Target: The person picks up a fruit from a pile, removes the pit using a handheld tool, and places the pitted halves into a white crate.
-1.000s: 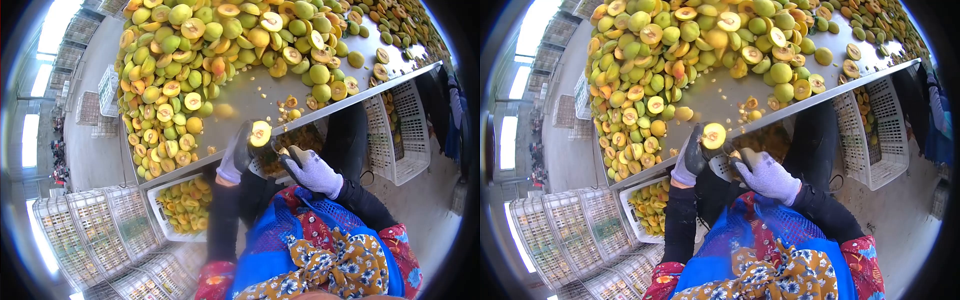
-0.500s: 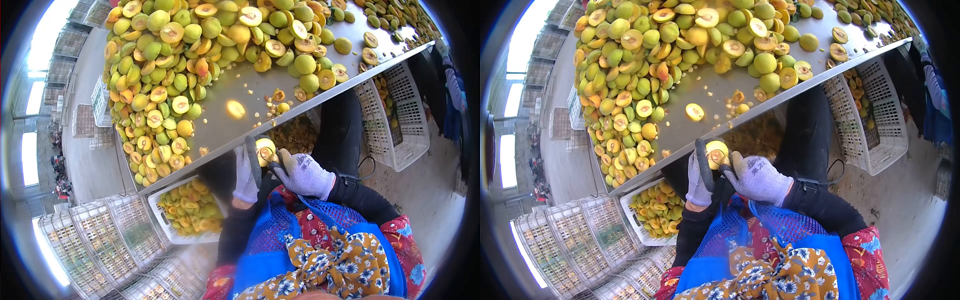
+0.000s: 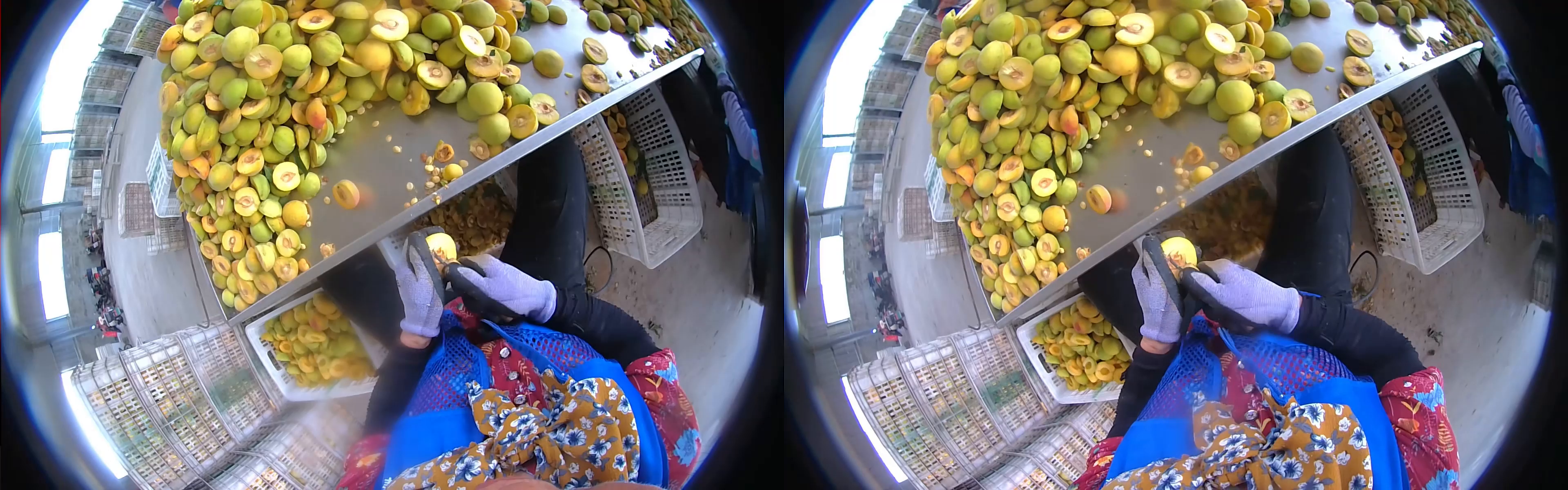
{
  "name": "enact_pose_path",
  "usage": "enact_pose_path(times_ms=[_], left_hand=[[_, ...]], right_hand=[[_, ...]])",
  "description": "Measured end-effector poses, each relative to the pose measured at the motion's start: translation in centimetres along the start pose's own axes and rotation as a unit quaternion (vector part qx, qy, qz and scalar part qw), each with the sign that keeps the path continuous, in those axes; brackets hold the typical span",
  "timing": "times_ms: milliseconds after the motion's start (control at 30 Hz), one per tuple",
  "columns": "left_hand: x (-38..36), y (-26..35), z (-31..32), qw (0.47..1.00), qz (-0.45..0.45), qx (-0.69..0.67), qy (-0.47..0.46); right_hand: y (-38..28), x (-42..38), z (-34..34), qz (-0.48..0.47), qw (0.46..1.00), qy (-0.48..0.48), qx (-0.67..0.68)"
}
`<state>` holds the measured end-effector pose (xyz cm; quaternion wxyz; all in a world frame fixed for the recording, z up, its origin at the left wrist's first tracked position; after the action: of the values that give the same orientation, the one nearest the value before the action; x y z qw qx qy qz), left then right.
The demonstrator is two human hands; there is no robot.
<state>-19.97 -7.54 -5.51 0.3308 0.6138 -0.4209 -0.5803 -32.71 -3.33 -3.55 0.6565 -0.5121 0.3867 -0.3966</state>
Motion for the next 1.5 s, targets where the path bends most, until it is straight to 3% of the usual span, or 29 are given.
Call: enact_pose_path(times_ms=[33, 100, 133, 233, 267, 467, 567, 633, 667, 700, 733, 767, 800, 867, 900, 933, 967, 1000, 1033, 1100, 1133, 1200, 1233, 1267, 1300, 1367, 1400, 1500], left_hand=[[0.0, 0.1, 0.4, 0.999, 0.033, 0.002, 0.000], [0.1, 0.3, 0.9, 0.998, 0.063, -0.018, -0.017], [0.2, 0.3, 1.1, 0.997, 0.059, -0.040, -0.036], [0.3, 0.4, 2.2, 0.987, -0.003, -0.125, -0.097], [0.4, 0.4, 2.5, 0.983, -0.024, -0.148, -0.110], [1.0, 0.8, 3.4, 0.973, -0.053, -0.155, -0.161], [0.5, 3.0, 3.4, 0.992, 0.009, -0.045, -0.120], [1.0, 1.6, 2.7, 0.988, 0.097, 0.018, -0.116], [1.2, 1.1, 2.1, 0.986, 0.121, 0.062, -0.096], [1.1, 1.2, 1.4, 0.981, 0.144, 0.110, -0.068], [1.1, 0.4, 0.8, 0.992, 0.077, 0.057, -0.078], [1.2, -1.1, 0.5, 0.980, -0.064, -0.122, -0.144], [0.7, -1.5, 0.4, 0.918, -0.206, -0.302, -0.153], [1.0, -1.6, -1.2, 0.894, -0.195, -0.358, -0.187], [0.8, -1.7, -1.8, 0.881, -0.192, -0.382, -0.203], [0.3, -0.9, -3.5, 0.955, -0.084, -0.232, -0.166], [-0.4, -0.1, -5.3, 0.997, 0.019, -0.019, -0.076], [-1.4, 0.6, -7.1, 0.984, 0.092, 0.147, 0.037], [-1.3, -1.5, -11.0, 0.963, 0.094, 0.237, 0.087], [-2.4, -3.8, -18.4, 0.891, 0.084, 0.396, 0.205], [-3.4, -4.2, -21.4, 0.841, 0.077, 0.463, 0.271], [-4.0, -3.3, -23.9, 0.736, 0.007, 0.560, 0.379], [-4.3, -1.9, -24.3, 0.686, -0.056, 0.590, 0.422], [-4.5, -0.4, -24.6, 0.630, -0.119, 0.614, 0.461], [-3.3, 1.5, -23.5, 0.692, -0.090, 0.572, 0.431], [0.6, 5.2, -20.4, 0.803, -0.030, 0.475, 0.358], [3.2, 6.3, -18.4, 0.813, -0.001, 0.479, 0.330], [10.6, 7.7, -12.2, 0.815, 0.080, 0.512, 0.260]], right_hand=[[0.1, -0.4, 0.1, 0.074, 0.987, -0.002, 0.143], [0.2, -1.3, 1.1, 0.212, 0.885, -0.010, 0.415], [0.9, -1.5, 2.6, 0.237, 0.746, -0.042, 0.621], [0.6, -1.4, 3.7, 0.219, 0.546, -0.120, 0.799], [0.4, -1.6, 3.7, 0.214, 0.514, -0.114, 0.822], [-0.1, -1.3, 3.3, 0.133, 0.533, -0.139, 0.824], [0.7, -1.1, 3.2, 0.140, 0.579, -0.098, 0.797], [-0.3, -1.5, 2.3, 0.096, 0.813, -0.049, 0.572], [-1.8, -1.4, 1.8, 0.055, 0.856, -0.064, 0.511], [-1.8, -0.9, 1.3, 0.056, 0.838, -0.054, 0.540], [-1.7, -0.6, 0.8, 0.057, 0.818, -0.041, 0.571], [-1.4, -0.7, 0.8, 0.064, 0.794, -0.026, 0.603], [-0.4, -0.8, -0.1, 0.096, 0.852, 0.021, 0.514], [-0.7, 0.0, -0.8, 0.057, 0.938, 0.020, 0.341], [-0.7, 0.0, -0.9, 0.074, 0.947, 0.036, 0.312], [-0.6, -0.1, -1.0, 0.091, 0.954, 0.051, 0.282], [-0.4, 0.2, -1.4, 0.075, 0.975, 0.043, 0.204], [0.1, 0.4, -2.1, 0.060, 0.990, 0.035, 0.125], [0.5, 0.5, -2.5, 0.001, 1.000, 0.006, 0.012], [0.8, 0.6, -3.3, -0.111, 0.966, -0.011, -0.234], [0.7, 0.4, -3.6, -0.136, 0.946, -0.006, -0.295], [1.0, 0.9, -4.3, -0.077, 0.966, 0.010, -0.248], [1.9, 1.4, -4.6, 0.007, 0.991, 0.020, -0.135], [2.3, 1.6, -4.7, 0.034, 0.993, 0.030, -0.110], [2.6, 1.8, -4.8, 0.060, 0.994, 0.041, -0.085], [2.8, 1.9, -5.2, 0.000, 0.975, 0.065, -0.214], [3.1, 1.7, -5.1, -0.043, 0.966, 0.058, -0.249], [1.1, 1.6, -3.9, -0.018, 0.994, 0.023, -0.110]])
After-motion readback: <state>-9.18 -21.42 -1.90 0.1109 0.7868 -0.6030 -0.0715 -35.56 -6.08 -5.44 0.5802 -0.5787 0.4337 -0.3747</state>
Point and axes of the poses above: each hand's wrist, its own x-axis towards the middle knuckle, its own z-axis out of the palm, y = z × x, the point moved 7 cm from there along x, towards the middle knuckle, and after that the axes turned 12 degrees about -z, right-handed, at the moved point
